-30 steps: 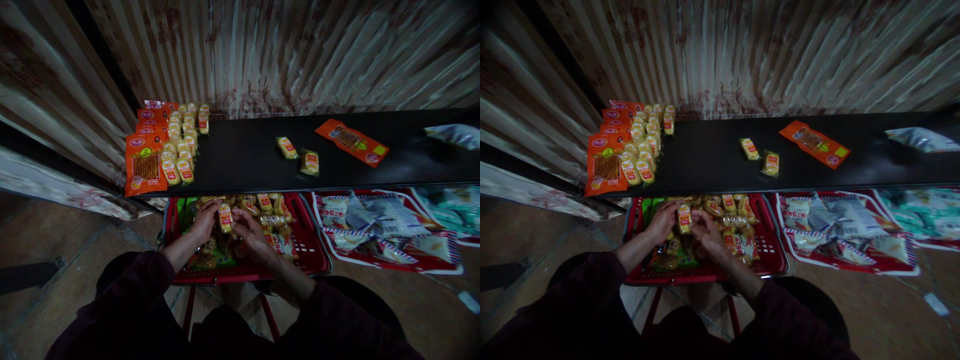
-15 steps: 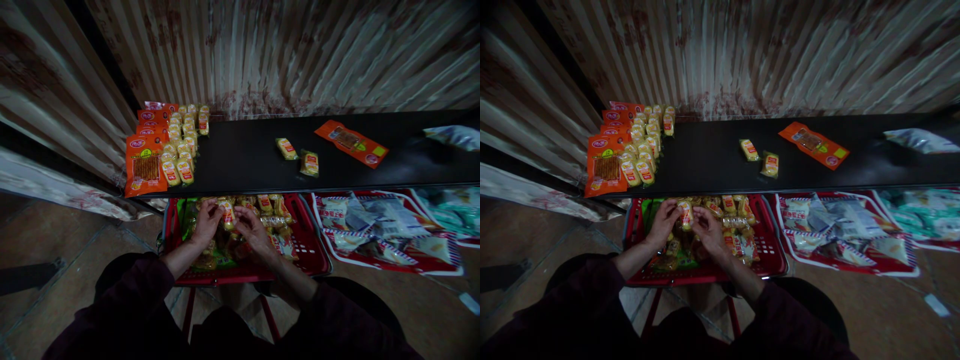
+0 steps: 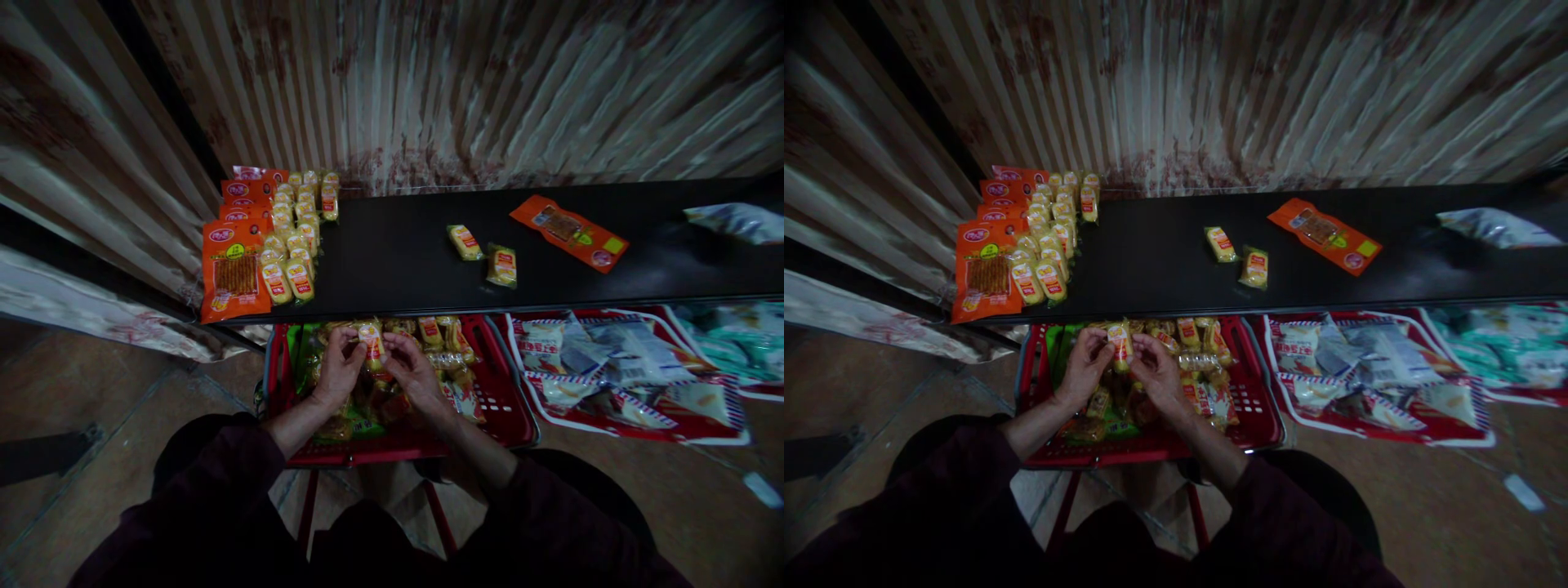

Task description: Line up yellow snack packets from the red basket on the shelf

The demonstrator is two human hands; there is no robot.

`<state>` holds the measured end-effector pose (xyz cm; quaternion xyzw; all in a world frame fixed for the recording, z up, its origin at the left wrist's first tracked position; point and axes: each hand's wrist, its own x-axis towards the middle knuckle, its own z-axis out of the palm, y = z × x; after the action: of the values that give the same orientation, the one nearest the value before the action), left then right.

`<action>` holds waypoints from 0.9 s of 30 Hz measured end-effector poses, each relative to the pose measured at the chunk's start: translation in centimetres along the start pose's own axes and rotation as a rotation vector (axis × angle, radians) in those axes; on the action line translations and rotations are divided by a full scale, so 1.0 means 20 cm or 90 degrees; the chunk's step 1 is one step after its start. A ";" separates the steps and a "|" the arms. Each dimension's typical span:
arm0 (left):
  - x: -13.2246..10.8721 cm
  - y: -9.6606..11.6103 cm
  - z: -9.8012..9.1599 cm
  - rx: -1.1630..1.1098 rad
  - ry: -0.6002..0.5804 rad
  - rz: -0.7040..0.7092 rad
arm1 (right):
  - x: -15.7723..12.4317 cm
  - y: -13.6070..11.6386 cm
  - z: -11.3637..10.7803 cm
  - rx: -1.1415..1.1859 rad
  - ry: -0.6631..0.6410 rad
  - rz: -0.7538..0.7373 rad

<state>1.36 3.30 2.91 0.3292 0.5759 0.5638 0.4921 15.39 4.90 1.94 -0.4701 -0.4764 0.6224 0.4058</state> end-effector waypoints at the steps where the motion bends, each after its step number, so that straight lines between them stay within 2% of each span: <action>1: 0.00 0.00 0.00 0.008 0.003 0.008 | 0.00 -0.01 0.00 0.000 -0.002 -0.001; 7: -0.02 -0.02 0.01 0.056 0.028 0.045 | -0.01 -0.05 0.01 -0.030 -0.004 -0.028; 13: -0.02 0.00 0.01 0.046 0.017 0.056 | -0.01 -0.02 0.01 -0.057 -0.001 -0.042; 18: -0.04 0.00 0.00 0.052 -0.012 0.037 | -0.02 0.00 0.00 -0.088 -0.019 -0.059; 27: -0.04 0.01 0.00 0.021 -0.036 0.003 | -0.03 0.01 -0.01 -0.207 -0.030 -0.151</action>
<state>1.61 2.50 3.28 0.3546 0.5703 0.5457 0.5013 15.75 4.25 1.93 -0.4553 -0.6321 0.4960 0.3836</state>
